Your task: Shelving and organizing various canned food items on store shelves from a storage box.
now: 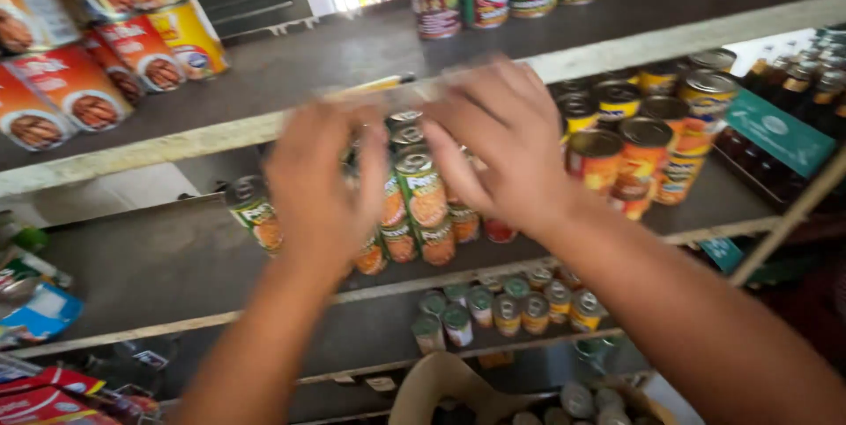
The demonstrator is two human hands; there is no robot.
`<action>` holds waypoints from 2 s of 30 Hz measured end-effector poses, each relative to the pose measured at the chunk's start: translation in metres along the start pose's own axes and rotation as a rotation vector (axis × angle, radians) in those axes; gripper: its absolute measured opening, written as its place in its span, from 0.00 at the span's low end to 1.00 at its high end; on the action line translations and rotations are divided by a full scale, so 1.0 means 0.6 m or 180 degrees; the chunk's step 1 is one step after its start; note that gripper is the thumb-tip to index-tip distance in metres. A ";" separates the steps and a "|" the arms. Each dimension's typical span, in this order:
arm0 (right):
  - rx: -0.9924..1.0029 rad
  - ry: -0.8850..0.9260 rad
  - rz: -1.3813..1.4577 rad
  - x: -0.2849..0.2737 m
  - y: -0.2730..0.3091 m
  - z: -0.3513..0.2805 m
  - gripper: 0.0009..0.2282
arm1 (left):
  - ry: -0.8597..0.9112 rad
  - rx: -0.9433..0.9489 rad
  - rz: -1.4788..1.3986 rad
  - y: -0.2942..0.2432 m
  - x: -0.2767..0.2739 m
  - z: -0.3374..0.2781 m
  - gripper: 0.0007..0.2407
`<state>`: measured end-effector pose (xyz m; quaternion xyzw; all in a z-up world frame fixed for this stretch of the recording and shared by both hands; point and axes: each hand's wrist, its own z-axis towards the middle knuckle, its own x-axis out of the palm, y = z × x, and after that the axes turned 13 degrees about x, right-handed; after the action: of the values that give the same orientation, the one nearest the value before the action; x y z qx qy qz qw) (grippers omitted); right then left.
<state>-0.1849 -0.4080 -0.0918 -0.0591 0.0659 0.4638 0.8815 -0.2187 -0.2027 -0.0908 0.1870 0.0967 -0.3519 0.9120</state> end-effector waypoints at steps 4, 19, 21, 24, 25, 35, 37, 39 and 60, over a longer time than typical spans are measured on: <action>0.0725 0.0149 0.0035 -0.084 -0.004 -0.140 0.06 | 0.0021 -0.0192 -0.0919 -0.102 0.067 -0.065 0.05; 0.3962 0.0765 -0.0084 -0.187 -0.043 -0.668 0.07 | 0.2137 -0.2394 -0.2018 -0.366 0.399 -0.433 0.07; 0.4438 0.0947 -0.0186 -0.187 -0.046 -0.715 0.07 | 0.2404 -0.2209 -0.1582 -0.383 0.435 -0.473 0.09; 0.4814 0.1130 -0.0202 -0.187 -0.042 -0.757 0.07 | 0.2776 -0.2276 -0.1325 -0.384 0.471 -0.517 0.15; 0.4839 0.1158 -0.0199 -0.189 -0.040 -0.768 0.07 | 0.2801 -0.2302 -0.1333 -0.383 0.481 -0.524 0.15; 0.4799 0.1363 0.0133 -0.157 -0.048 -0.844 0.07 | 0.3083 -0.2053 -0.0428 -0.361 0.546 -0.595 0.19; 0.4852 0.1452 0.0147 -0.146 -0.049 -0.843 0.07 | 0.2691 -0.1973 -0.0333 -0.363 0.549 -0.604 0.13; 0.4957 0.1614 0.0226 -0.131 -0.047 -0.834 0.08 | 0.2400 -0.2017 -0.0332 -0.363 0.541 -0.593 0.10; 0.5347 0.1096 0.1167 -0.062 -0.027 -0.835 0.28 | 0.1914 -0.1434 -0.1463 -0.354 0.419 -0.546 0.10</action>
<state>-0.2231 -0.5297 -0.5779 0.5519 0.5262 0.3809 0.5229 -0.1929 -0.3658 -0.5247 0.0512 0.4712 -0.4457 0.7594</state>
